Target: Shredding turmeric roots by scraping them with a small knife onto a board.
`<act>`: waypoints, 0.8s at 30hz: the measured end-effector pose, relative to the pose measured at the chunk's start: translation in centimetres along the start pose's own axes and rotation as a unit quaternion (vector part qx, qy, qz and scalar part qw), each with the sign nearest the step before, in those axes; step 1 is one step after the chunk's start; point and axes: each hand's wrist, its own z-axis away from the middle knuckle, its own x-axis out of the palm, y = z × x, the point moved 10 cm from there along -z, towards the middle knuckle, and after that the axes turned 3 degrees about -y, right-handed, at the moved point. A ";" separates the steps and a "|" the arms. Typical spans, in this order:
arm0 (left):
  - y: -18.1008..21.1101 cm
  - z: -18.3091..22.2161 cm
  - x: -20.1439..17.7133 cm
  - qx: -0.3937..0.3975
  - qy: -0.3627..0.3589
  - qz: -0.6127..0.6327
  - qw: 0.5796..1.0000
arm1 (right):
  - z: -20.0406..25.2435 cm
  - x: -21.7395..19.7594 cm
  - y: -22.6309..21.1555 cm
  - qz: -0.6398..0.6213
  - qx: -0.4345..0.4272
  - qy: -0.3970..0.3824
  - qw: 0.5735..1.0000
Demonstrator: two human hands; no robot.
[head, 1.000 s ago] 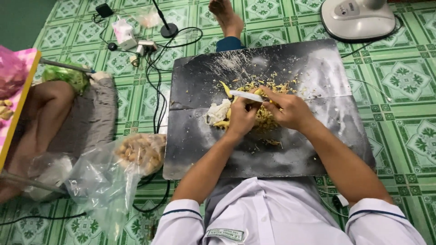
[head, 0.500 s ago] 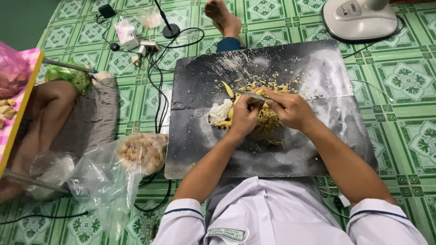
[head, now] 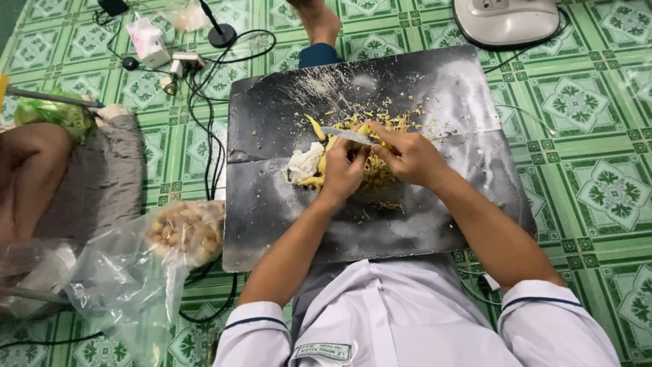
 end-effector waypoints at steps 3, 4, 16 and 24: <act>1.0 0.0 -0.1 0.000 0.005 0.005 1.000 | -0.1 -1.2 -1.6 0.008 -0.003 0.005 1.000; 0.0 -0.1 0.0 0.000 0.004 0.004 1.000 | -0.2 -1.2 -1.7 0.007 -0.003 0.006 1.000; -1.7 0.0 0.1 0.005 0.031 0.006 1.000 | 0.2 -0.7 -0.5 0.005 0.008 0.003 1.000; -1.5 0.0 0.3 0.001 0.005 0.008 1.000 | 0.0 -1.0 -0.7 0.041 -0.006 0.036 0.998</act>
